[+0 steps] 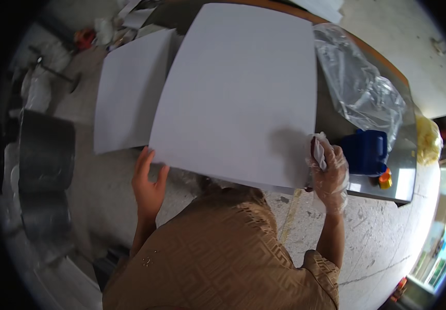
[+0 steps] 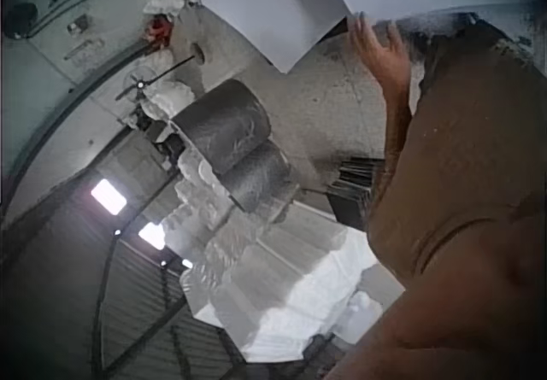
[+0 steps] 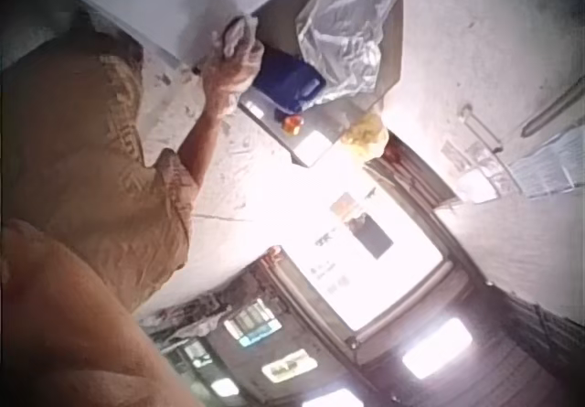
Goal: The person wipes the surface of large white rectangular panels with a cloth. They handle the panels one at a time, moving them from a source stack to a destination stack. At 01:13, the person pours liquid from a blue bottle onto the cloth before resuming the wiping process.
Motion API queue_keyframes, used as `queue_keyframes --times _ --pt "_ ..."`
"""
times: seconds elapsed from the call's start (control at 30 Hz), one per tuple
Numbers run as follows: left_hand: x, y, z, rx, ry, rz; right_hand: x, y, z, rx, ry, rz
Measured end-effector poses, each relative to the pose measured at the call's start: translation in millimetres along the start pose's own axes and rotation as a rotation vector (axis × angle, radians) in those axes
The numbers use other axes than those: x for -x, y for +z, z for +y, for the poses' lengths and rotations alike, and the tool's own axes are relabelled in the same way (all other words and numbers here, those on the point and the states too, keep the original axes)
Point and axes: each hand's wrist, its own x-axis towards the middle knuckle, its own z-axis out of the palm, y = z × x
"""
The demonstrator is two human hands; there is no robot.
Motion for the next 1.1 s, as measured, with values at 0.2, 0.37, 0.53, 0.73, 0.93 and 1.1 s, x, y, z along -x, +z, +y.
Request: queue_keyframes --times 0.2,0.37,0.53,0.73,0.93,1.1 --pt "1 -15 8 0.113 -0.105 0.001 1 22 -21 0.003 -0.09 -0.047" --pt "-11 -26 10 0.654 -0.235 0.12 2 21 -15 0.05 -0.119 -0.056" --pt "-18 -3 27 1.233 -0.364 0.18 0 21 -10 0.009 -0.125 -0.029" --pt "-7 64 64 1.365 -0.41 -0.141 -1 16 -11 0.056 -0.171 -0.077" --pt "-54 1 16 1.476 -0.469 0.266 10 -8 -2 0.092 -0.134 0.145" --pt "-94 -74 -157 1.335 -0.411 0.361 16 -8 -20 0.15 -0.154 0.146"
